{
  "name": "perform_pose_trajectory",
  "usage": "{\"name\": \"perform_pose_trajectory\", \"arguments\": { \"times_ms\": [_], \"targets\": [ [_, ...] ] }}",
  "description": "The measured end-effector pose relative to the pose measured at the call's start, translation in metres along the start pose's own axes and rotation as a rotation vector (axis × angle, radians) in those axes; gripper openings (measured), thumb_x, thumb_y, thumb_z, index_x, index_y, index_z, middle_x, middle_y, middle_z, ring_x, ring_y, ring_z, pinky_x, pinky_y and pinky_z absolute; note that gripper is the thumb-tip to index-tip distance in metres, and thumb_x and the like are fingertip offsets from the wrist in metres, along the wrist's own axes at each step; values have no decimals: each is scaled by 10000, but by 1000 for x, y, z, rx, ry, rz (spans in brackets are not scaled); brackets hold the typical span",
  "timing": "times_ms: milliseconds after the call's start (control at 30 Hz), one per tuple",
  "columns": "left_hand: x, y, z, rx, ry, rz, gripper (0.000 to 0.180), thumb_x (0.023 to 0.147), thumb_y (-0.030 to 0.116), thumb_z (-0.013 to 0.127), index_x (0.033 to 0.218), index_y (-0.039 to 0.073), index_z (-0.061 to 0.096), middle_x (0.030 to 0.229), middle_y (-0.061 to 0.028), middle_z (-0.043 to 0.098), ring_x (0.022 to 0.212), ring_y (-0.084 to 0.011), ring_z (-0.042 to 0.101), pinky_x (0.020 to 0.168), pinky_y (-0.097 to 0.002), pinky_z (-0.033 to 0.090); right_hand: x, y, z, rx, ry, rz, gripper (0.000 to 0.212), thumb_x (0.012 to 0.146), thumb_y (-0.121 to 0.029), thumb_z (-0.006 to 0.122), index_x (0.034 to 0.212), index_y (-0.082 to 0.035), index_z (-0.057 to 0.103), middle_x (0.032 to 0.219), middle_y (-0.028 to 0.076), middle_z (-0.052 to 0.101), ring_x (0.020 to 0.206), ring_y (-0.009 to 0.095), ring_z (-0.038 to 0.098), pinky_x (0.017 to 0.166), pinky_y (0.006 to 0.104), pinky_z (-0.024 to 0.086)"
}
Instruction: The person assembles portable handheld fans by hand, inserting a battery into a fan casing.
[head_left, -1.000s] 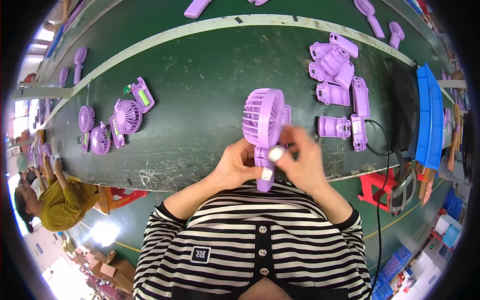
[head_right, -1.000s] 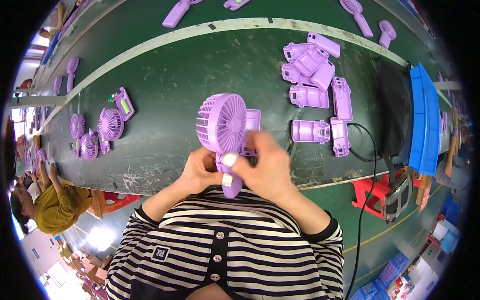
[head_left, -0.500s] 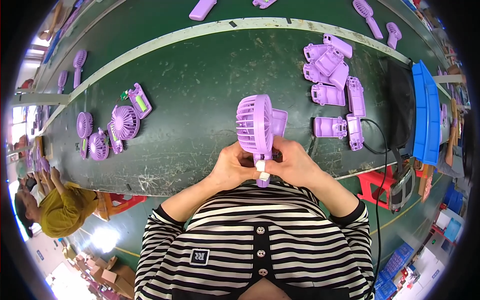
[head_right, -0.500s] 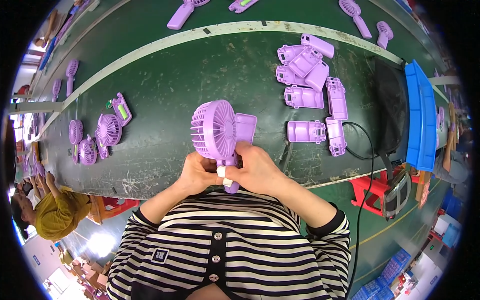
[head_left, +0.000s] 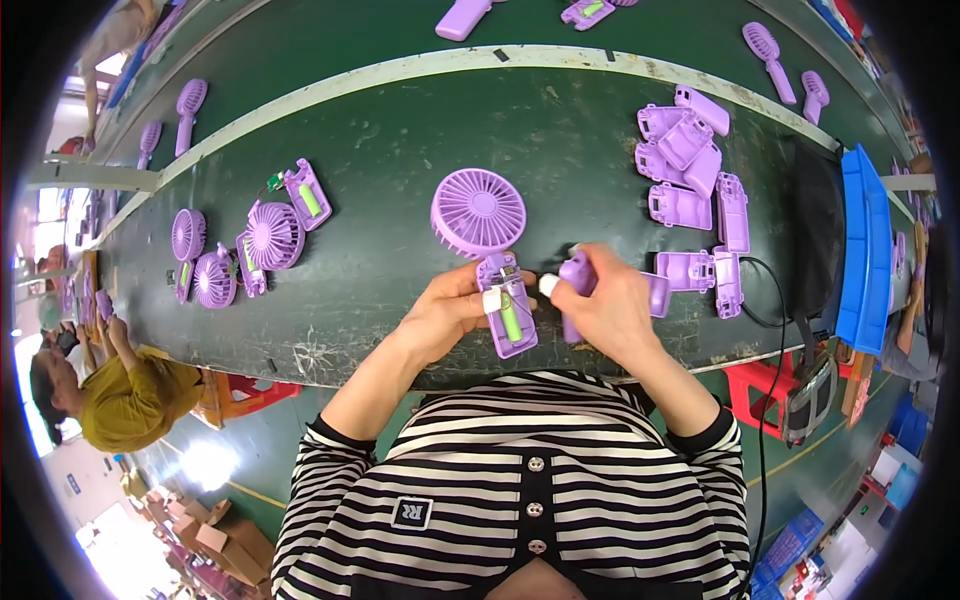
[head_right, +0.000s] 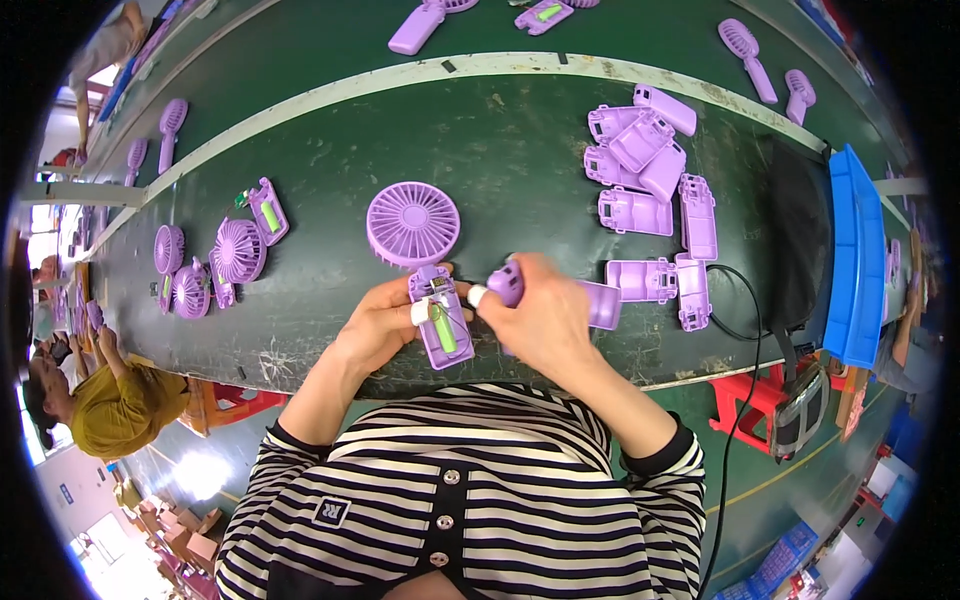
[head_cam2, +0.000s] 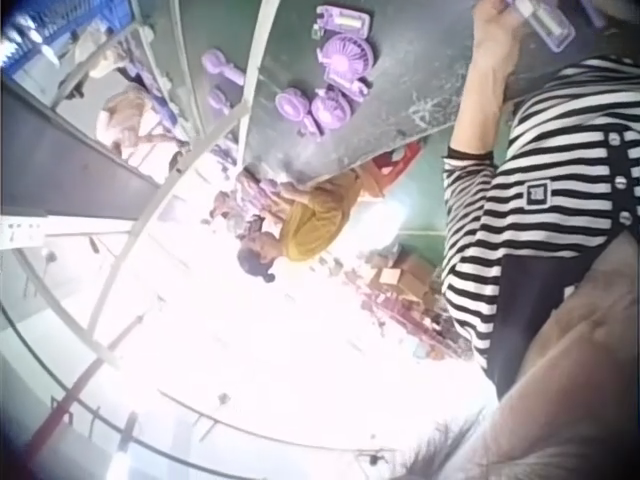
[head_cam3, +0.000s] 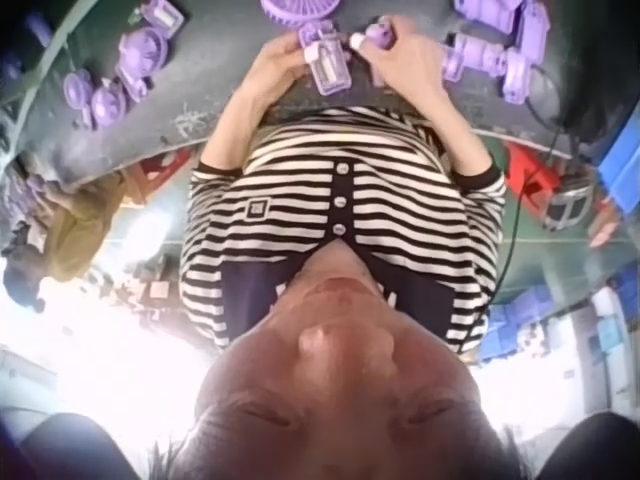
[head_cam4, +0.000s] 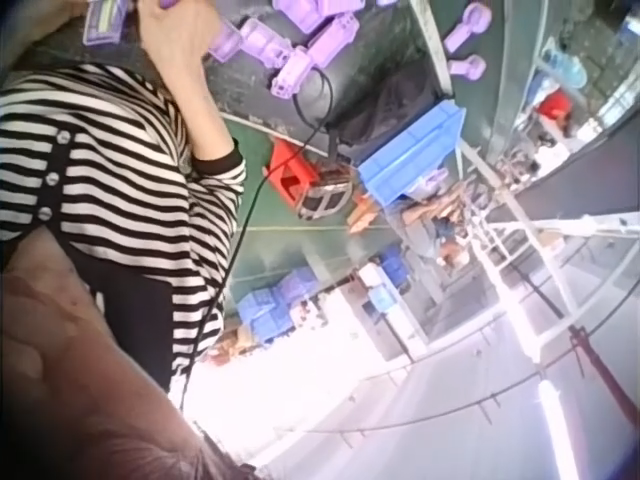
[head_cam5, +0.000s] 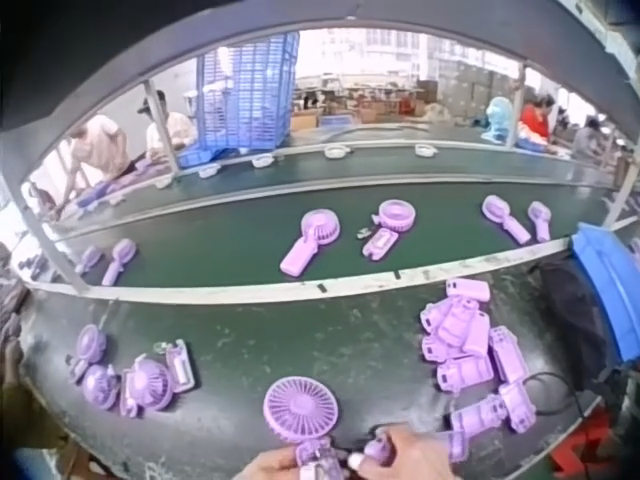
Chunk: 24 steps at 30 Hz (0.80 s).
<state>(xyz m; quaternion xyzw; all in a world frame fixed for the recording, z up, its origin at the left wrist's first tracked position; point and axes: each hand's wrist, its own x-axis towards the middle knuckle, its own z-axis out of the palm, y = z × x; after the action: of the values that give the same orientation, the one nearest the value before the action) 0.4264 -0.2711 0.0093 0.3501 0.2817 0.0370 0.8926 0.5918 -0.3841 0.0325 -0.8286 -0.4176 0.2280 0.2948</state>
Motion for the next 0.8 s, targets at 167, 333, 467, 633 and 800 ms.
{"name": "perform_pose_trajectory", "arguments": {
  "times_ms": [167,333,467,633,800],
  "targets": [
    [0,2,3,-77,-62,1,441,847,161,545,1231,-11,416,1113,-127,549,1018,-264,566,861,-387,476,7,31,-7,-437,276,-252,468,623,-171,685,1014,27,521,1098,213,483,927,353,501,716,418,435],
    [2,-4,4,-70,55,-11,444,821,95,539,1225,-38,414,1121,-147,549,1017,-265,564,882,-391,458,4,19,6,36,178,-592,286,635,-69,650,907,-5,588,1011,148,546,872,311,540,718,373,433],
    [1,-4,8,-109,103,22,427,817,71,521,1217,-46,426,1104,-124,556,980,-211,572,864,-360,459,4,7,22,122,79,-618,186,659,11,623,839,13,577,967,131,576,852,291,565,726,363,452],
    [3,-5,3,-145,96,15,395,822,76,506,1190,-55,451,1066,-114,573,952,-193,580,840,-345,467,8,4,25,118,106,-660,161,653,34,589,810,14,560,939,125,575,811,291,559,687,368,444],
    [3,-4,9,-57,192,5,347,848,120,523,1152,-43,493,1002,-90,597,888,-160,598,785,-309,491,9,3,26,-24,124,-764,211,614,33,570,823,23,542,928,134,559,780,298,544,670,377,425]
  ]
}}
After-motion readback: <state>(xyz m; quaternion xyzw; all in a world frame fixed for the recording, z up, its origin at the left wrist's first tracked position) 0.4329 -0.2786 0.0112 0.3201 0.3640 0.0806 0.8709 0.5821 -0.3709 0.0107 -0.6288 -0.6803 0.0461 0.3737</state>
